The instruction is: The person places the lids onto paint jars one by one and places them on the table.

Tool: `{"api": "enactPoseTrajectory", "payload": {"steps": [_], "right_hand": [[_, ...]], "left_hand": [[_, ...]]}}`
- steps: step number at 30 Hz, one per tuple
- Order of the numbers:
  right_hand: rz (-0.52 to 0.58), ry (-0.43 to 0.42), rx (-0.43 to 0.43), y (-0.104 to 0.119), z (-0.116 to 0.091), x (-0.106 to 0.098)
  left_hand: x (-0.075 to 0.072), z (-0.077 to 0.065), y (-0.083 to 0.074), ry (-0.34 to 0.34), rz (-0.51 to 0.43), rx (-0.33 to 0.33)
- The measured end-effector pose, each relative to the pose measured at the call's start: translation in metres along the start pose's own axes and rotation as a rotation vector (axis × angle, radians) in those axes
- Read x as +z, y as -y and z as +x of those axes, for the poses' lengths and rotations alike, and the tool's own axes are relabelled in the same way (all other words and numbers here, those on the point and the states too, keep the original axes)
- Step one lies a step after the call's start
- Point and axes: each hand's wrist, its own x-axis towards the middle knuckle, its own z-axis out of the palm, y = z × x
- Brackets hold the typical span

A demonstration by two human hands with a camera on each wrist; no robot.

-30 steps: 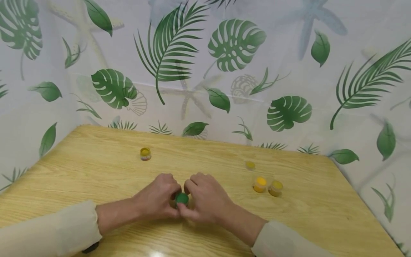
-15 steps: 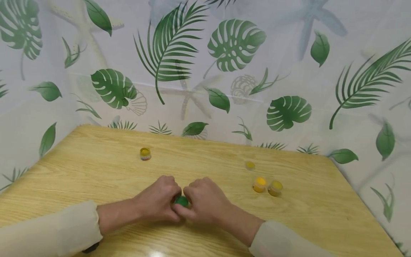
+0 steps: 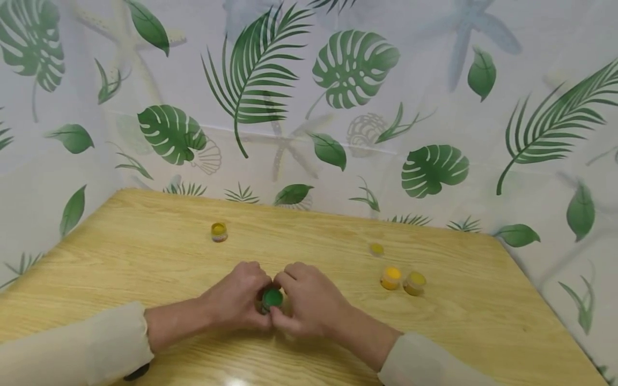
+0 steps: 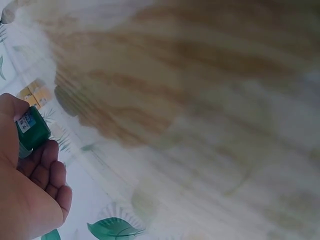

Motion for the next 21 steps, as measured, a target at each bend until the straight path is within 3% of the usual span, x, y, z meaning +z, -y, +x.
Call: {"api": "enactPoseTrajectory", "payload": {"steps": [11,21], "right_hand": [[-0.042,-0.04,-0.025,0.0003,0.0,0.004],[-0.048,-0.018,0.002,0.0009,0.0008,0.0048]], "left_hand": [[0.0004,0.0002,-0.003,-0.022,0.043,0.011],[-0.0001,-0.0002,-0.0033,-0.01,0.044,0.02]]}}
